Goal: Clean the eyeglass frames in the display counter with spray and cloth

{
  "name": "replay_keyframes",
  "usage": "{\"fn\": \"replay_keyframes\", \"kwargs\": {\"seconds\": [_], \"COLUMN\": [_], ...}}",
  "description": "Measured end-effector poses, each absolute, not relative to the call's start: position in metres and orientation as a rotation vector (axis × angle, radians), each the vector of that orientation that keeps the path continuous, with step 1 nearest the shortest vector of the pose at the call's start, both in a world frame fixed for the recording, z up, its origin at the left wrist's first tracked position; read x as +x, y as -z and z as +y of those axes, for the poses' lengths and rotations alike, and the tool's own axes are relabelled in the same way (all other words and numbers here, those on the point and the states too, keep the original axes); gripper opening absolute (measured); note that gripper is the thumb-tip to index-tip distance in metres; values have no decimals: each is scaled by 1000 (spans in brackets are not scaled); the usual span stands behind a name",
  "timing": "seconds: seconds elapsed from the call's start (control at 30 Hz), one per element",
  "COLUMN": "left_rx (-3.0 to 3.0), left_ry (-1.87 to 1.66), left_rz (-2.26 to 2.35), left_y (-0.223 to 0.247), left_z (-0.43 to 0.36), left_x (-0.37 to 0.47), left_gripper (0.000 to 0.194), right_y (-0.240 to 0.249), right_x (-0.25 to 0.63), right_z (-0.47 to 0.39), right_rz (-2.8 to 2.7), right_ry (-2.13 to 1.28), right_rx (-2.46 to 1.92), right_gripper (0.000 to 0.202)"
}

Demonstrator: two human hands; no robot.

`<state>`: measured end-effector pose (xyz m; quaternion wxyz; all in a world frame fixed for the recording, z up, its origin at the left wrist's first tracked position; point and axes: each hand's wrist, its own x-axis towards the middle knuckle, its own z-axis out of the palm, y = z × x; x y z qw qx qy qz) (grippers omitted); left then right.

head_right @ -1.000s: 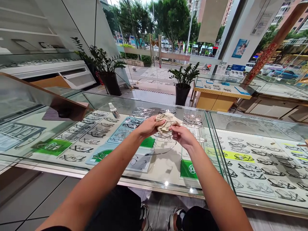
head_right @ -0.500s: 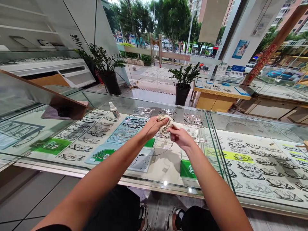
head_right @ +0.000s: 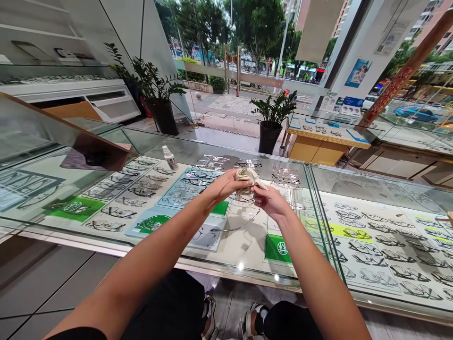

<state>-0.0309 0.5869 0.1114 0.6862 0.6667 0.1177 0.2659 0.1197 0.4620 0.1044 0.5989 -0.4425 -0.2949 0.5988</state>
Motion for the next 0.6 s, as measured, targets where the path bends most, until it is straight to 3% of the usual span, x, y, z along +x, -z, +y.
{"fn": "replay_keyframes", "kwargs": {"seconds": [0.27, 0.6], "left_rx": [1669, 1428], "left_ry": [-846, -902], "left_rz": [393, 447], "left_y": [-116, -123], "left_z": [576, 575], "left_x": [-29, -27], "left_gripper": [51, 50], "right_y": [-105, -109], "right_x": [117, 128], "right_z": [460, 460], "right_rz": [-670, -733], "right_ry": [-1358, -1341], "right_rx": [-970, -936], "right_gripper": [39, 32]}}
